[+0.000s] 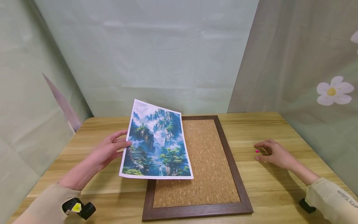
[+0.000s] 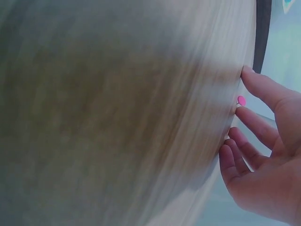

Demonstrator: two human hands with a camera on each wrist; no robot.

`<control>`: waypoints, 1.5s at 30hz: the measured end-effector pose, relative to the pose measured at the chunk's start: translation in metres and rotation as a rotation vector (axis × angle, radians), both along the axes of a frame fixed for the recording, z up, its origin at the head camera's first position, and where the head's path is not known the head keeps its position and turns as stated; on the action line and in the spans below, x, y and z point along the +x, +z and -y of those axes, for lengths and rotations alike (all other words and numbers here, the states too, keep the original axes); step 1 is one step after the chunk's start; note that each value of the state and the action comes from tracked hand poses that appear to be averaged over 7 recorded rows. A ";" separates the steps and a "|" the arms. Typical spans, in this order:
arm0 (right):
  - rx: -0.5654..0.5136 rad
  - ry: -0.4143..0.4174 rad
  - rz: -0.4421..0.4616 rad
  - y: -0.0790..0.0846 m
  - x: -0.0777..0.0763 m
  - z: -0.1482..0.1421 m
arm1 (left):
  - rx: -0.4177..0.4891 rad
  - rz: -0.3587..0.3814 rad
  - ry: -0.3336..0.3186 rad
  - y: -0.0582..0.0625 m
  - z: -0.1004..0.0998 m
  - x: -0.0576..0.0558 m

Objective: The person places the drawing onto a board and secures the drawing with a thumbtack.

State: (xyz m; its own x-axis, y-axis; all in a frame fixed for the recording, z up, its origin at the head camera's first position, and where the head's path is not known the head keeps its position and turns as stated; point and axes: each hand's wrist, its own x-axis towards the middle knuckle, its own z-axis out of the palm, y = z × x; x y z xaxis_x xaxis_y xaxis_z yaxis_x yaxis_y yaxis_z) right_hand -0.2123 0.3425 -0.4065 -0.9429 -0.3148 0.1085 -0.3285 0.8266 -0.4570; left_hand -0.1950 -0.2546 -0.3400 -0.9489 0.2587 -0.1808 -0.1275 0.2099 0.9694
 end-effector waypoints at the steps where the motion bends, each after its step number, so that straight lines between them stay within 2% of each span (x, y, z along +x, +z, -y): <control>1: 0.000 0.001 0.002 0.000 0.000 0.000 | 0.008 -0.002 0.001 -0.001 -0.005 0.000; 8: -0.011 -0.010 0.009 0.000 0.000 0.001 | 0.065 0.003 0.006 -0.013 -0.039 -0.001; 14: -0.020 -0.005 0.009 0.000 0.001 0.000 | 0.094 0.016 0.003 -0.022 -0.057 -0.002; 21: -0.024 -0.009 0.008 0.002 0.001 0.000 | 0.082 0.034 0.015 -0.032 -0.069 -0.002; 28: -0.010 -0.016 0.002 0.003 0.001 0.001 | 0.061 0.041 -0.001 -0.040 -0.083 -0.002; 34: -0.005 -0.018 -0.001 0.002 0.000 0.002 | 0.027 0.038 0.028 -0.043 -0.093 -0.003; 45: -0.003 -0.040 0.025 0.005 0.003 0.003 | -0.009 0.010 -0.020 -0.053 -0.101 -0.007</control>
